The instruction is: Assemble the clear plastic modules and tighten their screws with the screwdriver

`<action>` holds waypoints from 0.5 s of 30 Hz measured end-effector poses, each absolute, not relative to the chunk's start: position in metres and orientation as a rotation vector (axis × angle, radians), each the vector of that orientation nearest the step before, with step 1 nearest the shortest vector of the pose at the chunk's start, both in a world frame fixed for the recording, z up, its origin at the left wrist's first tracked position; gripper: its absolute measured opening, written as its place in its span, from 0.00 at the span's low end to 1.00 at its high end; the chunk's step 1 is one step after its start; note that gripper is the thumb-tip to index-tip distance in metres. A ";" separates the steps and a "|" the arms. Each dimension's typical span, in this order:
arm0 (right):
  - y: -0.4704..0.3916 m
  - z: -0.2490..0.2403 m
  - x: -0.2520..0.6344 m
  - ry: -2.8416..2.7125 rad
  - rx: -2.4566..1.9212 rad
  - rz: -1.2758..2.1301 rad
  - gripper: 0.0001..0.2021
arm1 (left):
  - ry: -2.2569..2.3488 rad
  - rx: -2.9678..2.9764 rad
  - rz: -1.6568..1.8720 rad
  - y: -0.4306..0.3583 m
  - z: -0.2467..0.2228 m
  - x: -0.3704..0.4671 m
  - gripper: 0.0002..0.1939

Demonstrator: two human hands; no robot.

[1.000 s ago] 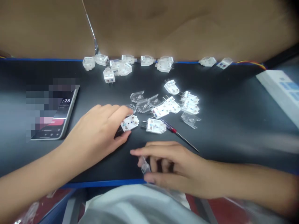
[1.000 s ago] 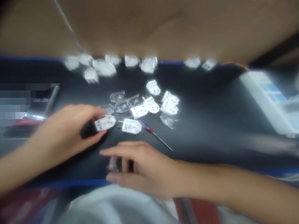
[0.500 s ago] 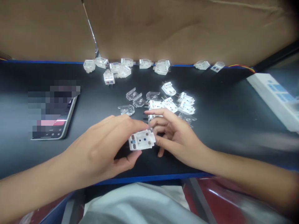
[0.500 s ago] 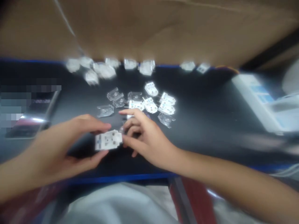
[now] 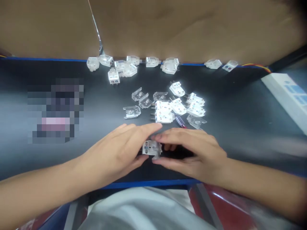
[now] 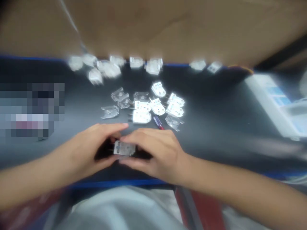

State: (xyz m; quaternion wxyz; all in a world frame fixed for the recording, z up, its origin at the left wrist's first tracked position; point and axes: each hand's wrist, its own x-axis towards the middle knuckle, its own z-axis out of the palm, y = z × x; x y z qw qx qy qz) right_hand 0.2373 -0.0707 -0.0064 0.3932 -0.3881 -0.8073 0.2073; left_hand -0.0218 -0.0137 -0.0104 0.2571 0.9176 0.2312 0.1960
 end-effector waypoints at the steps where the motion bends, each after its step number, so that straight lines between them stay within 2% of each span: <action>1: -0.070 -0.006 0.237 -2.137 -0.959 0.407 0.13 | 0.614 2.494 0.531 -0.014 -0.011 -0.021 0.35; 5: -0.068 -0.004 0.237 -2.261 -0.930 0.129 0.09 | 0.576 2.525 0.497 -0.013 -0.007 -0.016 0.30; 8: -0.071 -0.003 0.236 -2.272 -0.955 0.110 0.09 | 0.588 2.534 0.498 -0.013 -0.005 -0.012 0.27; 12: -0.074 -0.007 0.237 -2.300 -1.021 0.110 0.10 | 0.592 2.538 0.494 -0.013 -0.004 -0.010 0.29; 15: -0.074 -0.010 0.240 -2.344 -1.043 0.149 0.09 | 0.589 2.574 0.490 -0.013 -0.002 -0.012 0.24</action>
